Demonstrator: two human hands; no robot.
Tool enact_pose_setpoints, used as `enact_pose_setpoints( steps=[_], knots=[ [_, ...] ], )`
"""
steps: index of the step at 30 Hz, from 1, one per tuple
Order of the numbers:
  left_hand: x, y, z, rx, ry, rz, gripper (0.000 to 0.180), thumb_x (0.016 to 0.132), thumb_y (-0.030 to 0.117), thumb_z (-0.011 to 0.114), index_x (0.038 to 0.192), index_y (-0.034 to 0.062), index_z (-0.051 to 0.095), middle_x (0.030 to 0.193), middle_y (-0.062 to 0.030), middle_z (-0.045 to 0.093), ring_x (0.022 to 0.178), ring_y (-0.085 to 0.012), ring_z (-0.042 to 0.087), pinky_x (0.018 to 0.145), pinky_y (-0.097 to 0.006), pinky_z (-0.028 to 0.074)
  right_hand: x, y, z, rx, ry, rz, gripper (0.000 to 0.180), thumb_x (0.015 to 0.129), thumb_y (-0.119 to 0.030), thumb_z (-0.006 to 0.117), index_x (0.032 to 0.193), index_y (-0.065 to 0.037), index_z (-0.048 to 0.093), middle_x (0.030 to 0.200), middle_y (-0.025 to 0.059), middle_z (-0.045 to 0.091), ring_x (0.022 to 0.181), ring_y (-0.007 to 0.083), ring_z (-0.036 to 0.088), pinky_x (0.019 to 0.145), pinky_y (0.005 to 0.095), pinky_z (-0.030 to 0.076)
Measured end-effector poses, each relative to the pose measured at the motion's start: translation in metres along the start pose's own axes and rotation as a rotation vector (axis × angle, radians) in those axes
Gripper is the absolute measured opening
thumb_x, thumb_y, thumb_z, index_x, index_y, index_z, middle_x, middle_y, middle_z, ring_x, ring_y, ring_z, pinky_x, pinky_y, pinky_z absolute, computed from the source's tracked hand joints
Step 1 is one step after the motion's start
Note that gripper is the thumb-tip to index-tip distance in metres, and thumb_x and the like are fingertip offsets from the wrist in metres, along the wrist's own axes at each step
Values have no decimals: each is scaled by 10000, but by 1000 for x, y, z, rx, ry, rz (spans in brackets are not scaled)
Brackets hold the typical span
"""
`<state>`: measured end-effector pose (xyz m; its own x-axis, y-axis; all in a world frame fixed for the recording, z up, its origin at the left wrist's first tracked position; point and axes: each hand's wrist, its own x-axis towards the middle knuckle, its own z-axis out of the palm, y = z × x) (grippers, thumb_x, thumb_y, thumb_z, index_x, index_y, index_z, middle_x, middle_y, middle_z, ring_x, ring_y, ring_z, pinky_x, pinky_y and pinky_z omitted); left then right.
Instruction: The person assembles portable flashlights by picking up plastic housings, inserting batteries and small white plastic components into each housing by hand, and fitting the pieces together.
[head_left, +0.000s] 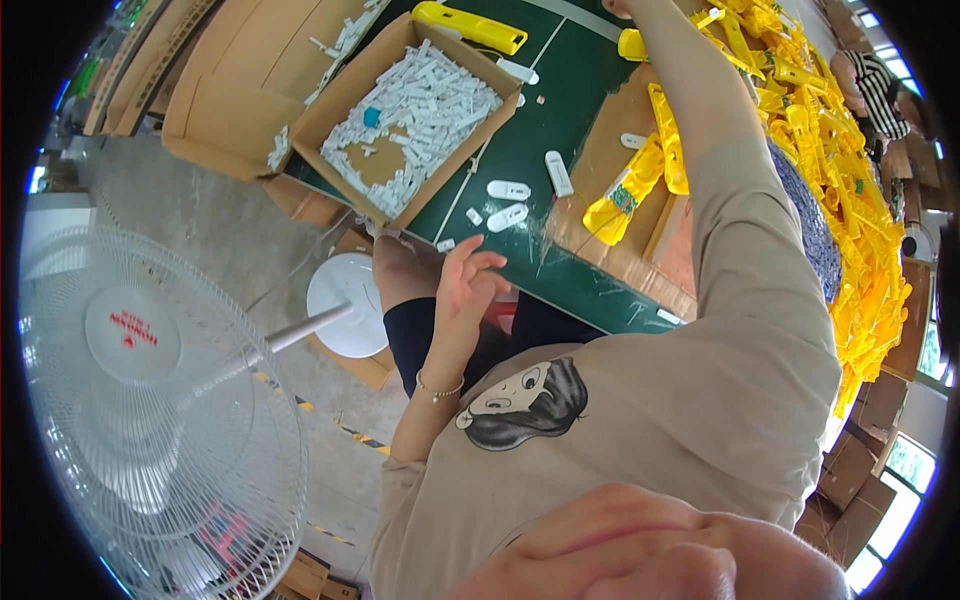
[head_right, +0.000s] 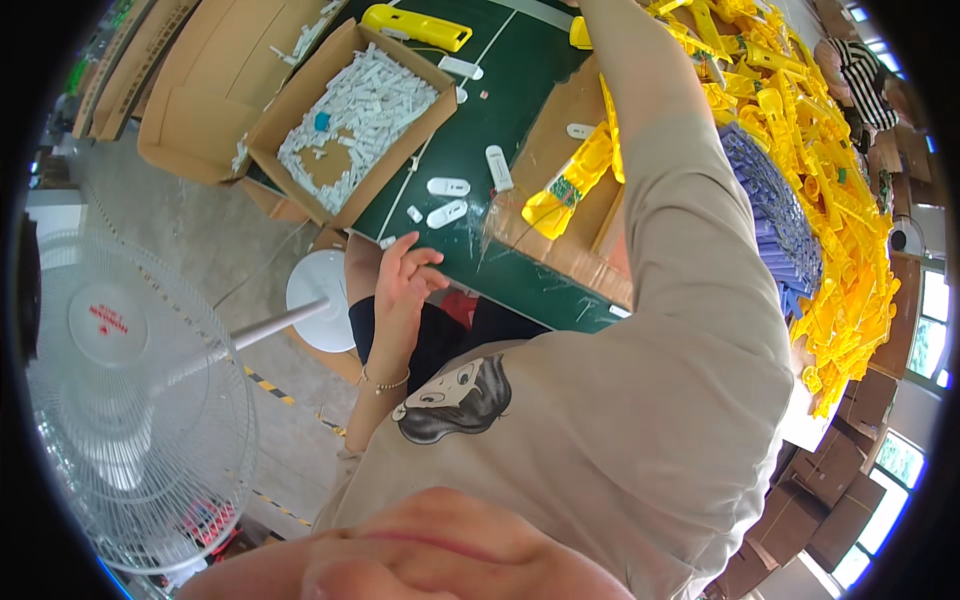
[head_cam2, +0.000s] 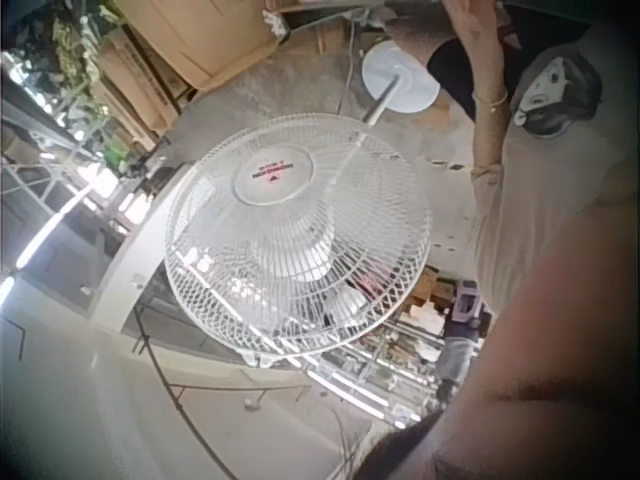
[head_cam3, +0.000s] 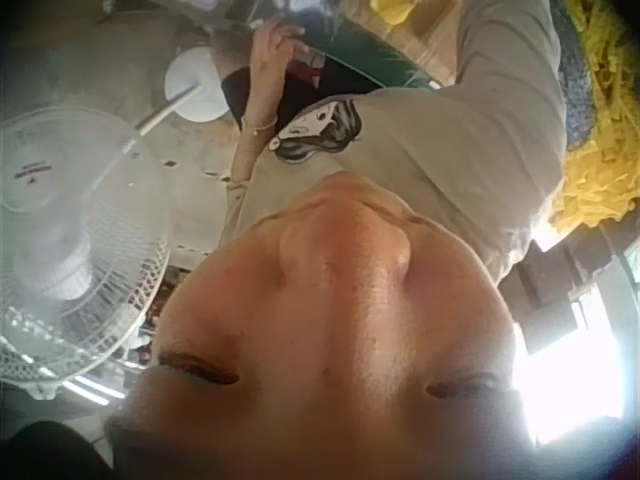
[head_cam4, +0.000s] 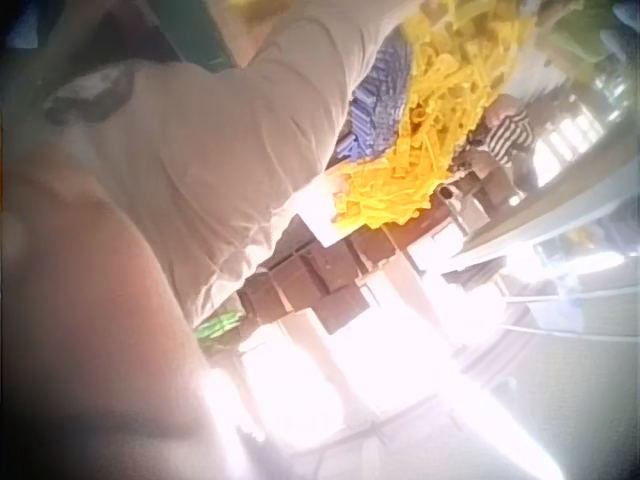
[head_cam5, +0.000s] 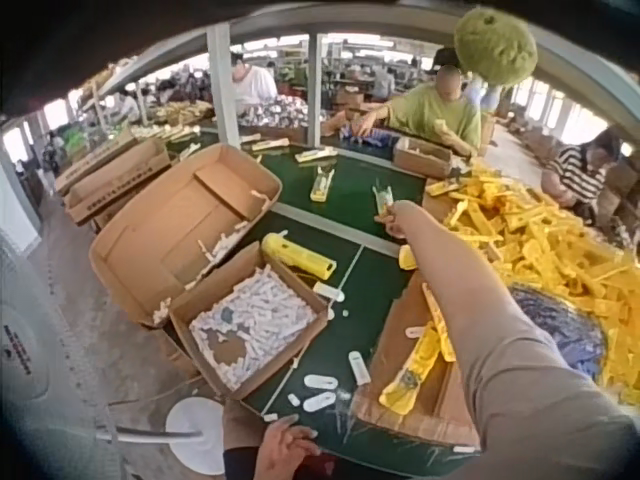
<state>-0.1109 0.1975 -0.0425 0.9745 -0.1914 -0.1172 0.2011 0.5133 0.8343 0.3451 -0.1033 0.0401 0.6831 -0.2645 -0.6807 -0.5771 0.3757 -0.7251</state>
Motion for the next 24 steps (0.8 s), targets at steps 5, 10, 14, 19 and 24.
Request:
enact_pose_setpoints(
  steps=[5, 10, 14, 19, 24],
  knots=[
    [5, 13, 3, 66, -44, -56, 542, 859, 97, 492, 1357, 1, 302, 1140, -148, 515, 870, -154, 570, 832, -282, 443, 11, -27, -40, -786, 67, -169, 147, 907, -216, 591, 881, -72, 599, 591, 53, 521, 457, 156, 489, 391, 299, 390],
    [2, 16, 7, 108, -2, -17, 535, 857, 96, 497, 1350, -14, 319, 1141, -148, 513, 870, -147, 566, 829, -266, 441, -110, 61, -89, -1554, -223, -1073, 212, 823, -99, 564, 1017, -124, 644, 729, 65, 596, 613, 148, 570, 533, 293, 449],
    [8, 13, 8, 209, -31, -5, 502, 863, -11, 502, 1340, -1, 345, 1166, -128, 480, 863, -107, 551, 775, -233, 458, -245, 130, -117, -1870, -627, -964, 344, 826, -96, 572, 1170, -106, 583, 930, 112, 661, 684, 213, 675, 556, 327, 534],
    [5, 24, 26, 277, 36, 20, 424, 876, 2, 501, 1291, -12, 414, 1064, -98, 542, 820, -84, 526, 741, -211, 455, -266, 172, -117, -2407, -325, -1170, 422, 785, -101, 615, 1191, -205, 567, 769, 91, 659, 656, 235, 672, 508, 320, 523],
    [6, 31, 37, 344, -15, 116, 399, 964, 177, 461, 1316, -6, 417, 1094, -105, 581, 918, -126, 559, 827, -256, 456, -323, 171, -130, -1914, -479, -1735, 451, 739, -136, 644, 1179, -174, 553, 648, 54, 585, 524, 232, 604, 468, 328, 471]
  ],
)
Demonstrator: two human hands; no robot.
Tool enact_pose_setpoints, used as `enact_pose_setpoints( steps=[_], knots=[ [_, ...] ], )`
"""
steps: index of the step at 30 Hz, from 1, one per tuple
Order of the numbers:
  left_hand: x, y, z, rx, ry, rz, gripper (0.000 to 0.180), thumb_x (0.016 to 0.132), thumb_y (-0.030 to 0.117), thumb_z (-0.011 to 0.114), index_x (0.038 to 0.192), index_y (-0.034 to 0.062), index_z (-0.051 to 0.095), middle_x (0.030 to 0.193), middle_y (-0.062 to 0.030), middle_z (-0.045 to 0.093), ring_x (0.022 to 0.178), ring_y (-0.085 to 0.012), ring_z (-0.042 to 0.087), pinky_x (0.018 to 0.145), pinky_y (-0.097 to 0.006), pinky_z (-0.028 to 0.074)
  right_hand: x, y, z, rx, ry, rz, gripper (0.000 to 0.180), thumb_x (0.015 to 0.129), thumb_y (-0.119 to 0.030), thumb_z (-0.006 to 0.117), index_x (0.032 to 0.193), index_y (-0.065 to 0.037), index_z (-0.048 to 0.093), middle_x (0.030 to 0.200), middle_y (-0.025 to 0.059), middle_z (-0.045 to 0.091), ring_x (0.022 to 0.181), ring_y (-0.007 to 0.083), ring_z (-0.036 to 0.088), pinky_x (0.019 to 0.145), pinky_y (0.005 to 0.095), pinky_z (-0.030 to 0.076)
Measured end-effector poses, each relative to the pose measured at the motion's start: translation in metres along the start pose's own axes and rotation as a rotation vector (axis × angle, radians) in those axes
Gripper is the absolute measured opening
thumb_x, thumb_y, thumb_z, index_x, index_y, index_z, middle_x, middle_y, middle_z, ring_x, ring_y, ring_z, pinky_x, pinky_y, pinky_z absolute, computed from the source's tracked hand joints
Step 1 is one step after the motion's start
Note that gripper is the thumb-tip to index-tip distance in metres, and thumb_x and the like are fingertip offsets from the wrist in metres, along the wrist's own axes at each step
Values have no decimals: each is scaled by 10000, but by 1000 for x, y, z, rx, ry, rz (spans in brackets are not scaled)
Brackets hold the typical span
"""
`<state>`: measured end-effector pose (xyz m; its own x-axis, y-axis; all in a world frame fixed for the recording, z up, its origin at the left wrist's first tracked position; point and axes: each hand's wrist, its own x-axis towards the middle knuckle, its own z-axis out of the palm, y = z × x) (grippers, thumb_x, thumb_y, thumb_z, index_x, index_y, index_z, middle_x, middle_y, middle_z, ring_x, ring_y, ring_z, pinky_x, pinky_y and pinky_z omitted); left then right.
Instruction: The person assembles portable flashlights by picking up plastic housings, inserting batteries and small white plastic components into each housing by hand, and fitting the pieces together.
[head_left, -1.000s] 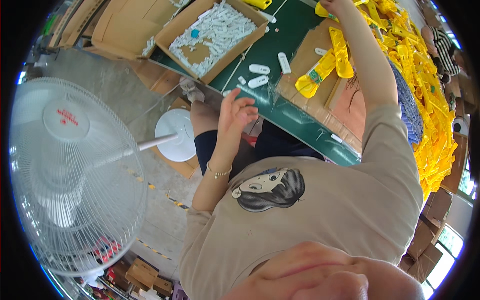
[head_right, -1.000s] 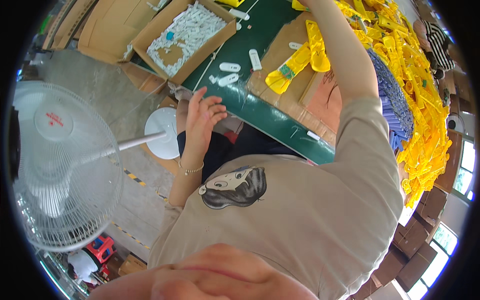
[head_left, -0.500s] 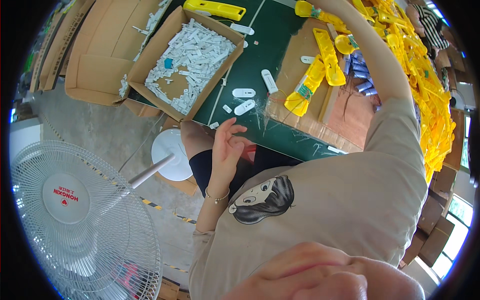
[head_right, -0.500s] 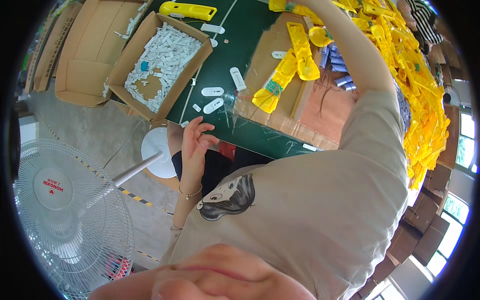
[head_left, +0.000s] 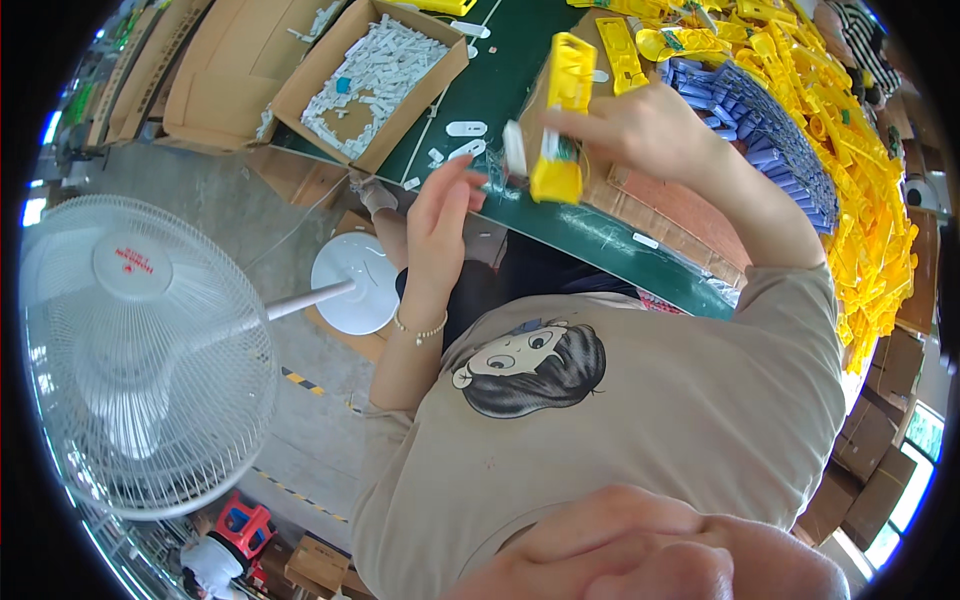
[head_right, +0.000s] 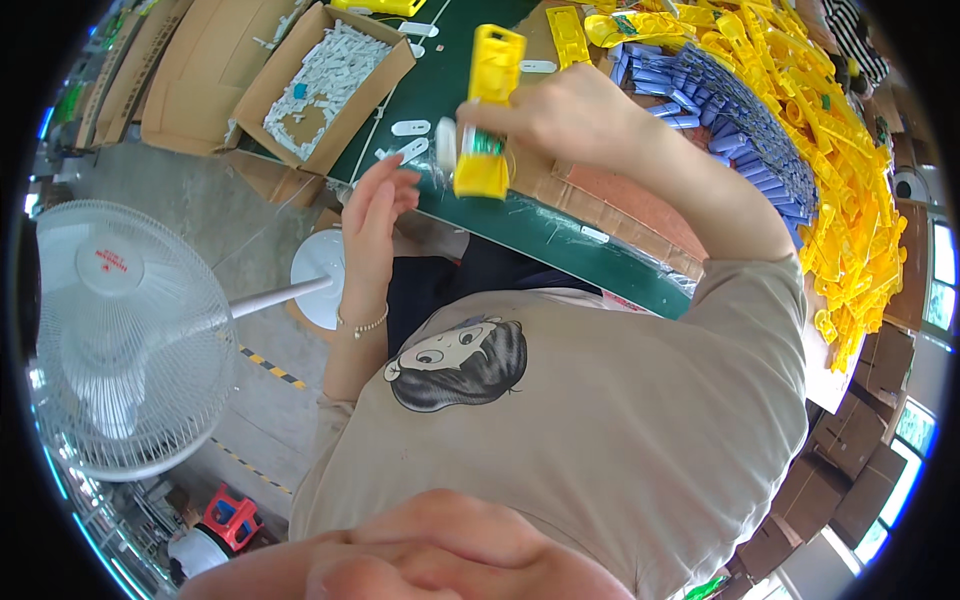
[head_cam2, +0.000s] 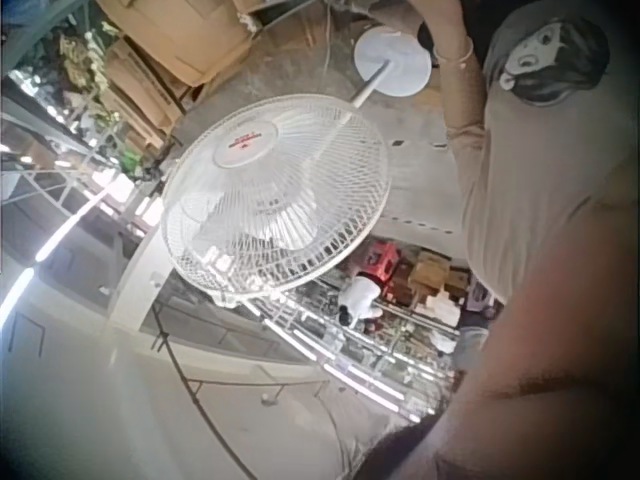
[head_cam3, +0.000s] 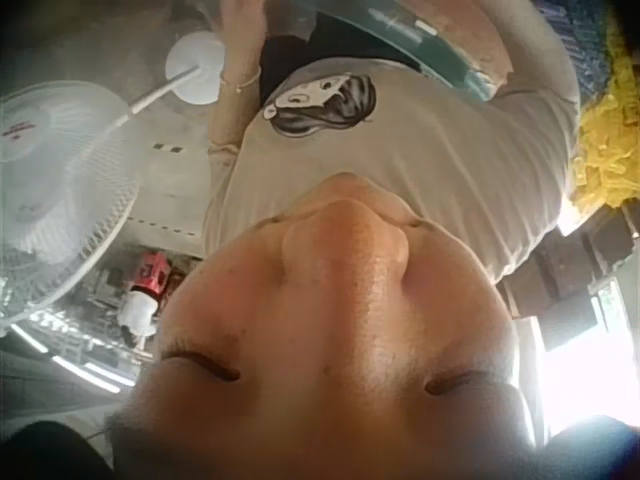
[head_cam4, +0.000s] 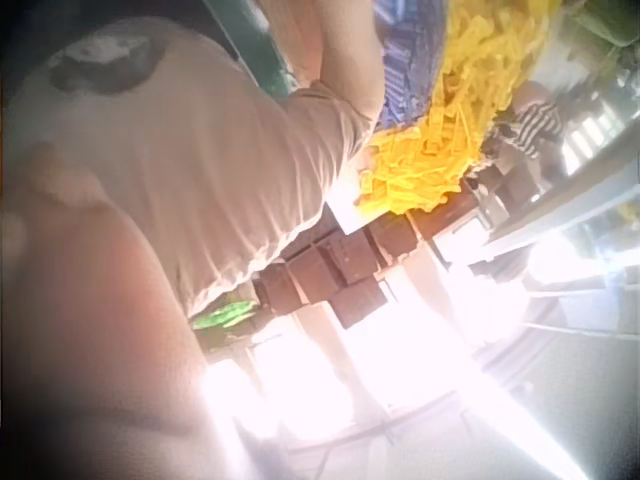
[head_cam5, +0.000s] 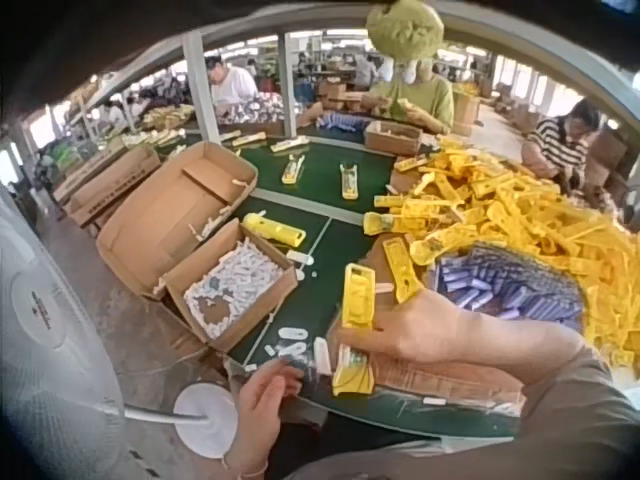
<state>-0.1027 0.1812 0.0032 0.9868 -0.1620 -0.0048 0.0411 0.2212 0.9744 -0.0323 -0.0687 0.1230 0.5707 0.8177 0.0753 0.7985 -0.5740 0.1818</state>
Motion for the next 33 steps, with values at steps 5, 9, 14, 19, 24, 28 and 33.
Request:
enact_pose_setpoints(
  steps=[5, 9, 14, 19, 24, 28, 33],
  knots=[
    [11, 18, 40, -505, -304, -5, 531, 1002, 380, 326, 1361, -10, 338, 1265, -129, 506, 1130, -212, 527, 992, -349, 388, 3, -43, -13, 114, 242, -230, 499, 709, -92, 678, 1182, -167, 541, 732, 20, 561, 529, 213, 577, 437, 300, 452],
    [1, 34, 53, -343, -285, 89, 518, 973, 286, 398, 1382, -6, 270, 1242, -143, 507, 1074, -190, 540, 926, -324, 439, 3, -72, 5, 359, 573, 155, 488, 751, -107, 665, 1208, -147, 501, 867, 47, 567, 547, 194, 586, 424, 319, 466],
    [-17, 49, 49, -476, -178, 213, 622, 902, 282, 446, 1407, 20, 194, 1167, -220, 521, 871, -213, 602, 792, -328, 490, -2, -94, 0, 830, 621, 503, 594, 737, -151, 728, 1263, -87, 460, 1033, 49, 580, 591, 87, 549, 456, 195, 401],
    [-7, 42, 31, -854, -275, 267, 609, 928, 322, 445, 1410, 36, 206, 1113, -214, 534, 766, -212, 609, 698, -332, 511, 0, -101, 38, 1953, 34, 302, 514, 760, -167, 737, 1199, -8, 521, 1151, 72, 581, 753, 75, 577, 658, 213, 456],
    [-11, 43, 17, -588, -185, 387, 590, 929, 282, 445, 1412, 30, 217, 1097, -206, 535, 763, -196, 605, 699, -329, 523, 2, -118, 61, 1982, -203, 166, 206, 813, -119, 684, 960, 15, 630, 936, 79, 664, 806, 111, 623, 708, 252, 483],
    [-10, 46, 0, -342, 27, 420, 643, 918, 349, 456, 1416, 23, 210, 1047, -162, 561, 800, -206, 598, 729, -364, 525, -7, -106, 39, 1832, -298, 361, 208, 799, -43, 672, 993, 23, 636, 754, 49, 667, 707, 90, 616, 645, 223, 463],
    [-8, 33, 1, -109, 117, 518, 534, 917, 123, 381, 1396, -16, 189, 1034, -127, 529, 824, -179, 576, 768, -341, 512, -18, -100, 5, 1594, -116, 559, 671, 762, -53, 711, 1361, -91, 411, 617, 30, 628, 572, 58, 561, 536, 222, 410]
  ],
)
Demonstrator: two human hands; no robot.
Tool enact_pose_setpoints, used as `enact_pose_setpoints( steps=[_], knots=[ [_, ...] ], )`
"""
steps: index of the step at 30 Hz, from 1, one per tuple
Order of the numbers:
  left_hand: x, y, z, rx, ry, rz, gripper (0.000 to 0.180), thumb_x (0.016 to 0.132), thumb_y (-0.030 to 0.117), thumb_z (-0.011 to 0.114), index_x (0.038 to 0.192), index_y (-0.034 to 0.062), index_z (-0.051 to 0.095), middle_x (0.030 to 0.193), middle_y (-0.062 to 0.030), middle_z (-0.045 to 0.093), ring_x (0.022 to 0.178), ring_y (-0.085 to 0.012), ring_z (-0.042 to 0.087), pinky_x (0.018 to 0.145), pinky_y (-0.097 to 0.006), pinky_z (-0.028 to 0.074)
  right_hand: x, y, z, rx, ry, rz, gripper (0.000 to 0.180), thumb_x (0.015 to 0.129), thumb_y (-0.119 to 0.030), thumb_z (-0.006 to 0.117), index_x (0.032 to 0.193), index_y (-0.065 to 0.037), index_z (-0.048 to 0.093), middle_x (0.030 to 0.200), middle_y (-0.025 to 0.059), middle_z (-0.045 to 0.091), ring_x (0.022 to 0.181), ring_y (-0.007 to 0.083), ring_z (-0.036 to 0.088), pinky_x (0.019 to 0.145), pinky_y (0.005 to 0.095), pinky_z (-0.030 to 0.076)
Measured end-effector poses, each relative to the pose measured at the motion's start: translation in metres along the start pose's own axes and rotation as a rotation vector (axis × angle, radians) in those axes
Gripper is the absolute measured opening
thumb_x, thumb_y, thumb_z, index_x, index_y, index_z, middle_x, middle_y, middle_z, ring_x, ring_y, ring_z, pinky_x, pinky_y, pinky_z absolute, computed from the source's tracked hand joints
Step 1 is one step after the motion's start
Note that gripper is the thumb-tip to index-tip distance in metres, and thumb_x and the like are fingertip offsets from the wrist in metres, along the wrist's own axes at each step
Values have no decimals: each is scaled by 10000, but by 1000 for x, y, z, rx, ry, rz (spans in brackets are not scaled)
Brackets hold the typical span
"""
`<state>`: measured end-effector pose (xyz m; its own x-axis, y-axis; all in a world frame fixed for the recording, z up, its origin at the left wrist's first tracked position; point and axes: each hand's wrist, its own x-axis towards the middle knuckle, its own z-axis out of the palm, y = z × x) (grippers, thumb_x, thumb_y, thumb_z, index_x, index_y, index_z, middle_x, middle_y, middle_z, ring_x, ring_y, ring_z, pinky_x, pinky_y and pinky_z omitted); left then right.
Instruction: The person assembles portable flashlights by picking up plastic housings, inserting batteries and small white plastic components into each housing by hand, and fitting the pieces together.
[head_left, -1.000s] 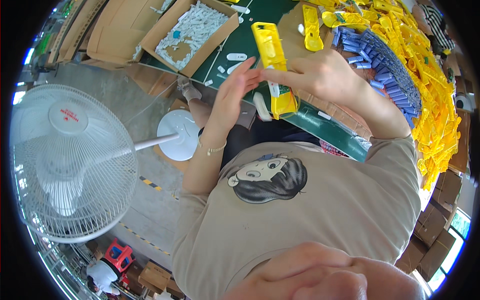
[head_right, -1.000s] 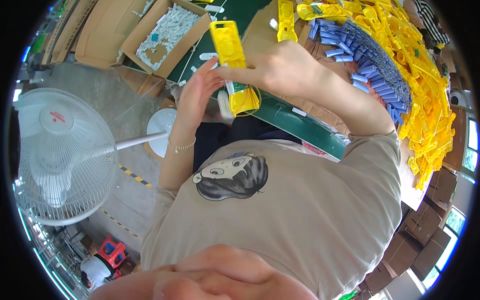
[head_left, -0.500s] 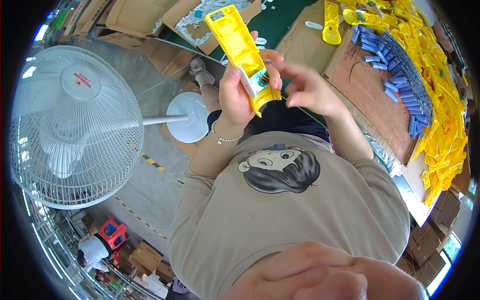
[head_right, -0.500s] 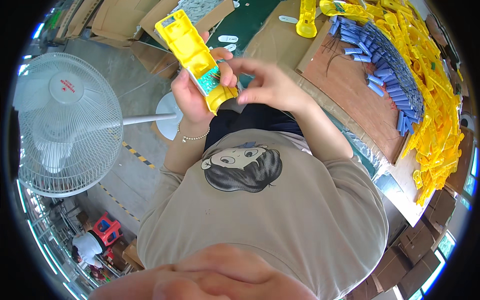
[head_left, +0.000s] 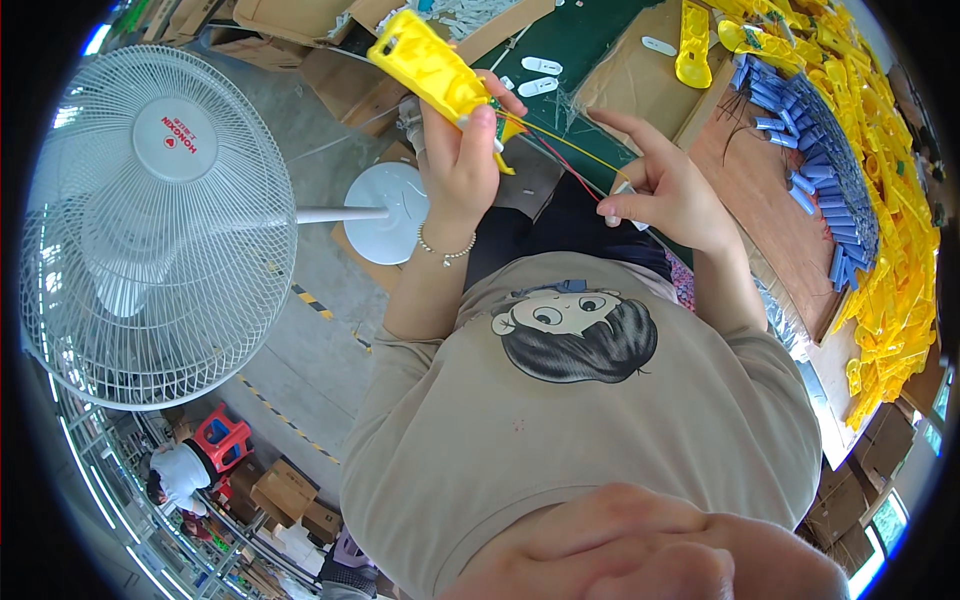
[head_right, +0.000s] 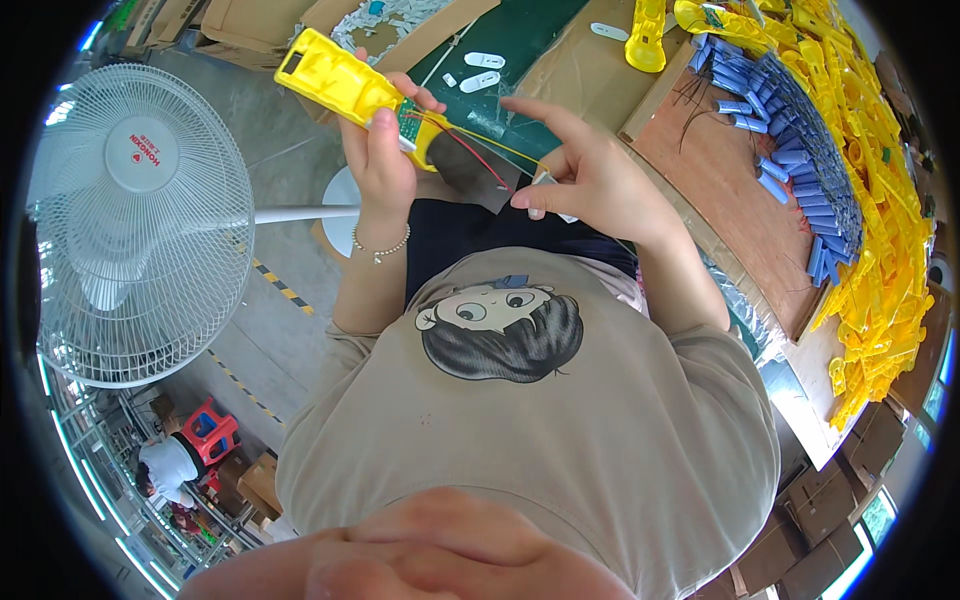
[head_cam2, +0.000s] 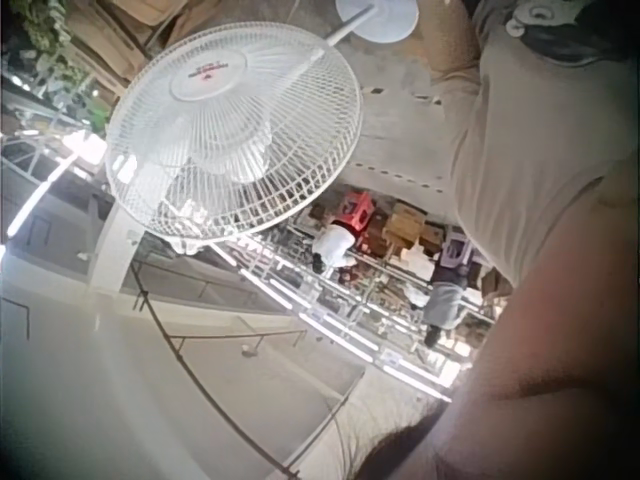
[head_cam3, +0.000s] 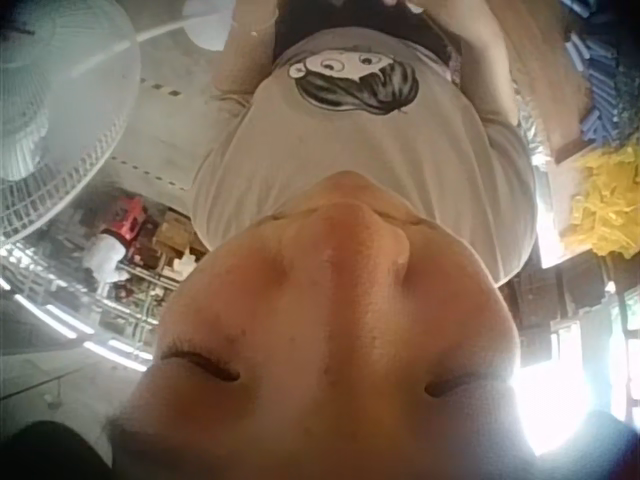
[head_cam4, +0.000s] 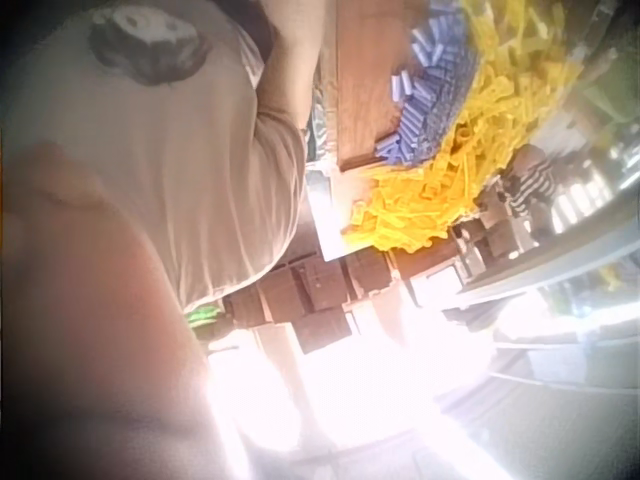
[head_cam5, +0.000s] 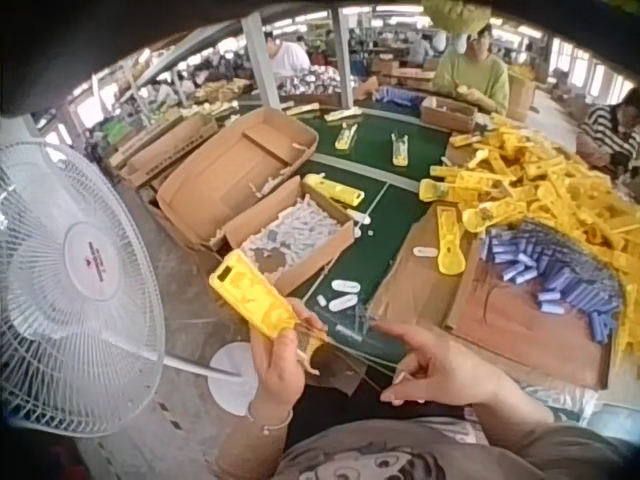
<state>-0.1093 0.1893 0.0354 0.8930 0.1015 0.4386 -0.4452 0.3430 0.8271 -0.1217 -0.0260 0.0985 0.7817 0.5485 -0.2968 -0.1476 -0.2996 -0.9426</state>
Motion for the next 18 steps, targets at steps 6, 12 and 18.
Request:
enact_pose_setpoints(
  steps=[6, 12, 18],
  knots=[
    [-3, -10, 17, -118, 210, -80, 508, 975, 160, 366, 1409, 31, 136, 1043, -90, 489, 848, -157, 540, 804, -339, 498, -2, -2, 17, -191, 73, -98, 873, 728, -33, 734, 1452, -145, 260, 568, 31, 557, 524, 71, 520, 502, 235, 381],
    [-4, -20, 24, -63, 377, -90, 444, 988, 275, 419, 1341, 75, 239, 1010, -80, 476, 843, -176, 532, 779, -379, 504, 8, 14, 21, -546, 141, -261, 895, 717, -73, 753, 1455, -149, 253, 543, 55, 529, 486, 164, 519, 502, 264, 399],
    [-2, -42, 22, 111, 405, -44, 454, 961, 184, 469, 1306, 26, 220, 980, -73, 475, 795, -125, 524, 735, -260, 464, 15, 9, 28, -488, 88, -390, 678, 763, -53, 714, 1360, -105, 396, 569, 56, 557, 509, 95, 546, 475, 256, 381]
  ],
)
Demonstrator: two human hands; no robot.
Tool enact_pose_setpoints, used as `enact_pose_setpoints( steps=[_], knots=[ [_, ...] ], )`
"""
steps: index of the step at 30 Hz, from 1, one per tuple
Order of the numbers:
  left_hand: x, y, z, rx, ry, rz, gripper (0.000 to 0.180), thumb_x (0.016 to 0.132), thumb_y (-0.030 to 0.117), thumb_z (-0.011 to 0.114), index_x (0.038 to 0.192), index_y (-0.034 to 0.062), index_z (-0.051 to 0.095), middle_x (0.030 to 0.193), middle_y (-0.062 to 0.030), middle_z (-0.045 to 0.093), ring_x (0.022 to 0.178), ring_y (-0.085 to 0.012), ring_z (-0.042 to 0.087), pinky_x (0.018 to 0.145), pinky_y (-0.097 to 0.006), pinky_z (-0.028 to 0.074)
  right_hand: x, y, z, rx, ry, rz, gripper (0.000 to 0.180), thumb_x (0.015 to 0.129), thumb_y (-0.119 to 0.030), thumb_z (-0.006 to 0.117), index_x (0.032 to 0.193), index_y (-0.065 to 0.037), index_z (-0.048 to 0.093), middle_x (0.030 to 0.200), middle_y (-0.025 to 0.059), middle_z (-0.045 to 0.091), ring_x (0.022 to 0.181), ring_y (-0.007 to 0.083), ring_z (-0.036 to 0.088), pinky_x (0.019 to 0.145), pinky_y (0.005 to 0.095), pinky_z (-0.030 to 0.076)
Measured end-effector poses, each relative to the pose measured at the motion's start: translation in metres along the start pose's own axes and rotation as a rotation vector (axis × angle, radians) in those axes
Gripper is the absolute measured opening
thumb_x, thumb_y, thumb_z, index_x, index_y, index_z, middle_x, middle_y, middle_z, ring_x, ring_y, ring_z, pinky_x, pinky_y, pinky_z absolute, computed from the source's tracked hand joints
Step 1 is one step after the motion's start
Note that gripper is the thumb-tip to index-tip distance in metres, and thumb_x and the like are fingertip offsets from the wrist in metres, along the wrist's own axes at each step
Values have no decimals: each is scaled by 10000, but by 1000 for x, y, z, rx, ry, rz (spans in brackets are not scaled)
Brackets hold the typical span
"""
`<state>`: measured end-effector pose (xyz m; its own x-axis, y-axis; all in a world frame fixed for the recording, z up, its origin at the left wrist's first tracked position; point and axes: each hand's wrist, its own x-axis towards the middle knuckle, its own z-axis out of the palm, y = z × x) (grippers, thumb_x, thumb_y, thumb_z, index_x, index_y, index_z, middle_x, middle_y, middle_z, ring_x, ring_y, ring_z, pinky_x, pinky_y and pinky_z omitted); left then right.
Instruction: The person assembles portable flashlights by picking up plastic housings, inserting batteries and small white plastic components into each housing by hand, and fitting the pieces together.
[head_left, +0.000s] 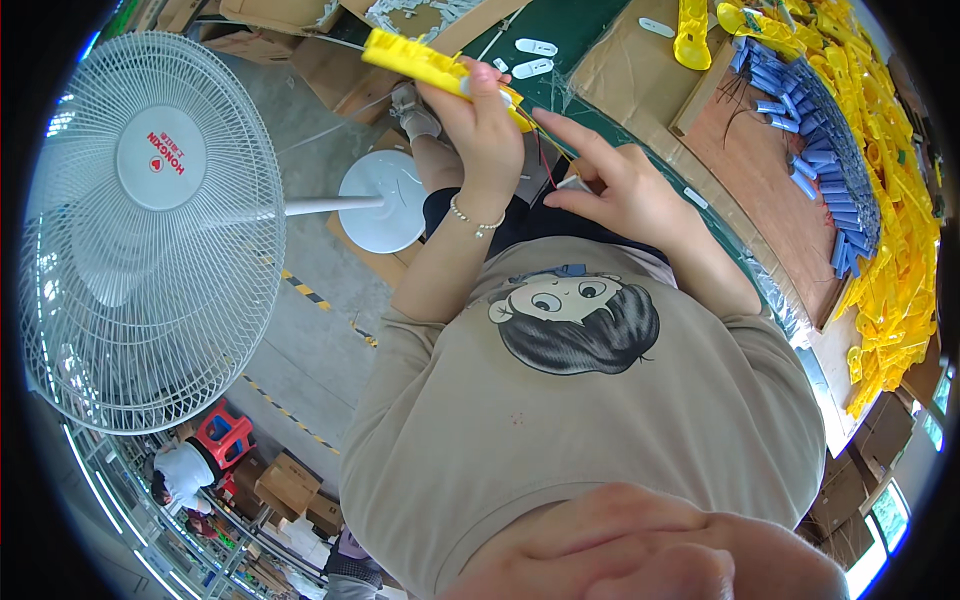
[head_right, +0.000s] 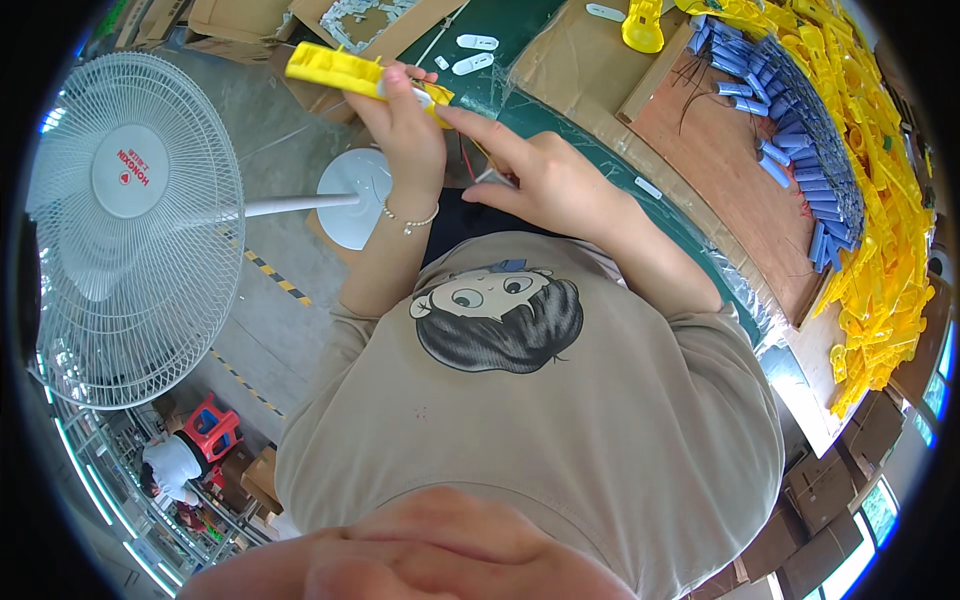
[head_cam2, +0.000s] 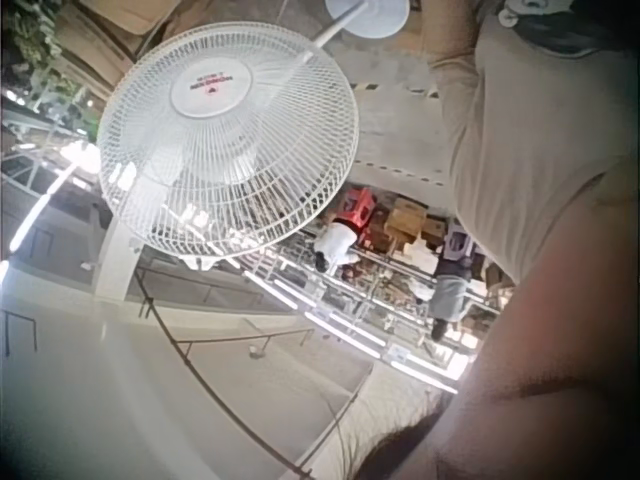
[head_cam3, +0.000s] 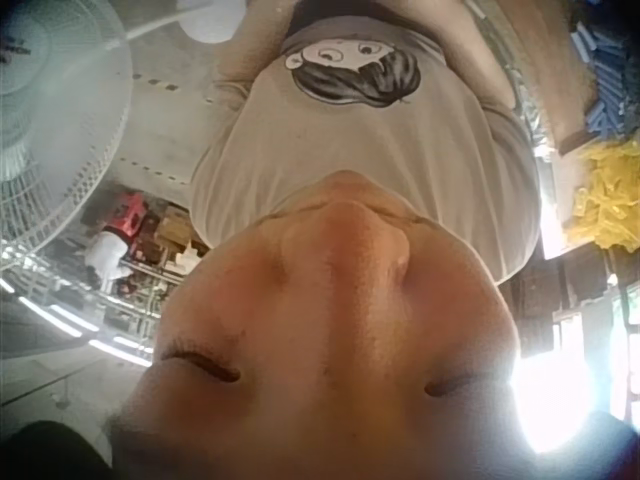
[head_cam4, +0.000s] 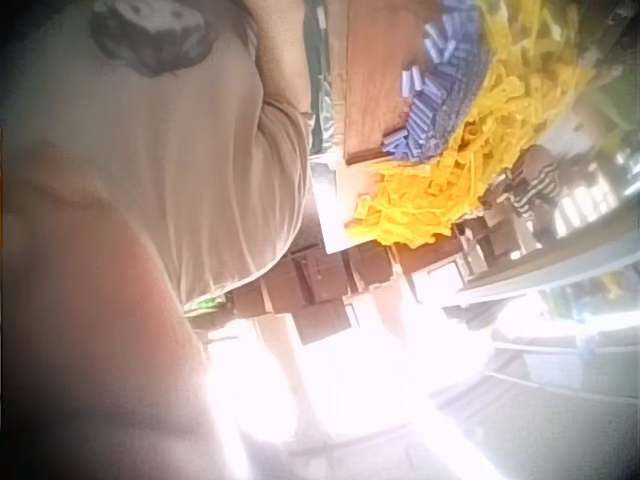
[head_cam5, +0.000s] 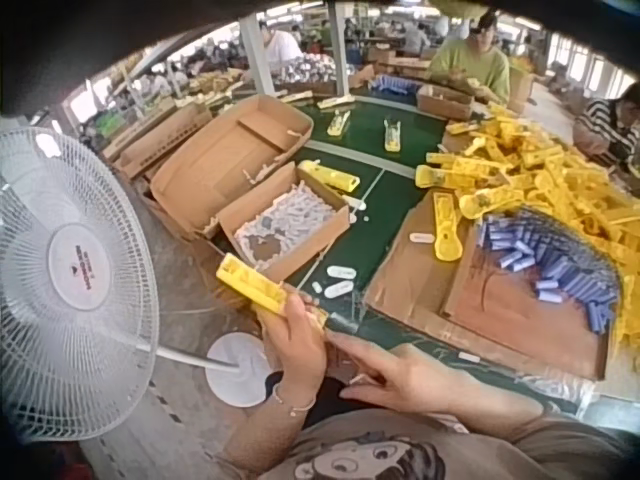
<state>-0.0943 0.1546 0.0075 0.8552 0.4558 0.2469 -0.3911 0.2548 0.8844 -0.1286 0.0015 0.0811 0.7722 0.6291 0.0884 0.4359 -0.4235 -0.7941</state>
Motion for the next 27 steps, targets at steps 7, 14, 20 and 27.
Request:
enact_pose_setpoints(
  steps=[7, 14, 20, 27],
  knots=[
    [-4, -10, -24, 100, -578, -151, 305, 899, 90, 457, 1184, 8, 387, 994, -94, 522, 819, -149, 544, 777, -281, 479, 6, 29, -41, 1557, -57, 47, 320, 900, -130, 495, 1146, 73, 529, 947, 188, 663, 480, 63, 441, 431, 174, 340],
    [-11, -2, -21, -45, -589, -370, 425, 815, -8, 533, 1200, 23, 355, 972, -94, 536, 824, -154, 570, 717, -315, 529, 11, 34, -51, 848, 256, 188, 288, 940, -201, 544, 1097, 29, 614, 772, 67, 660, 443, 1, 334, 401, 157, 229],
    [-14, -11, -13, 134, -664, -242, 551, 751, -8, 627, 1235, 37, 365, 960, -70, 547, 775, -139, 586, 699, -273, 514, 17, 31, -44, 552, 296, 101, 260, 919, -201, 598, 1037, 22, 662, 643, 0, 590, 494, 5, 403, 421, 174, 258],
    [-15, -3, -13, -44, -717, -445, 638, 742, 1, 664, 1293, 46, 344, 993, -67, 534, 813, -124, 577, 731, -279, 517, 16, 43, -50, 1108, -59, 304, 332, 885, -274, 642, 933, 54, 648, 691, 24, 584, 504, 37, 397, 411, 176, 258]
  ],
)
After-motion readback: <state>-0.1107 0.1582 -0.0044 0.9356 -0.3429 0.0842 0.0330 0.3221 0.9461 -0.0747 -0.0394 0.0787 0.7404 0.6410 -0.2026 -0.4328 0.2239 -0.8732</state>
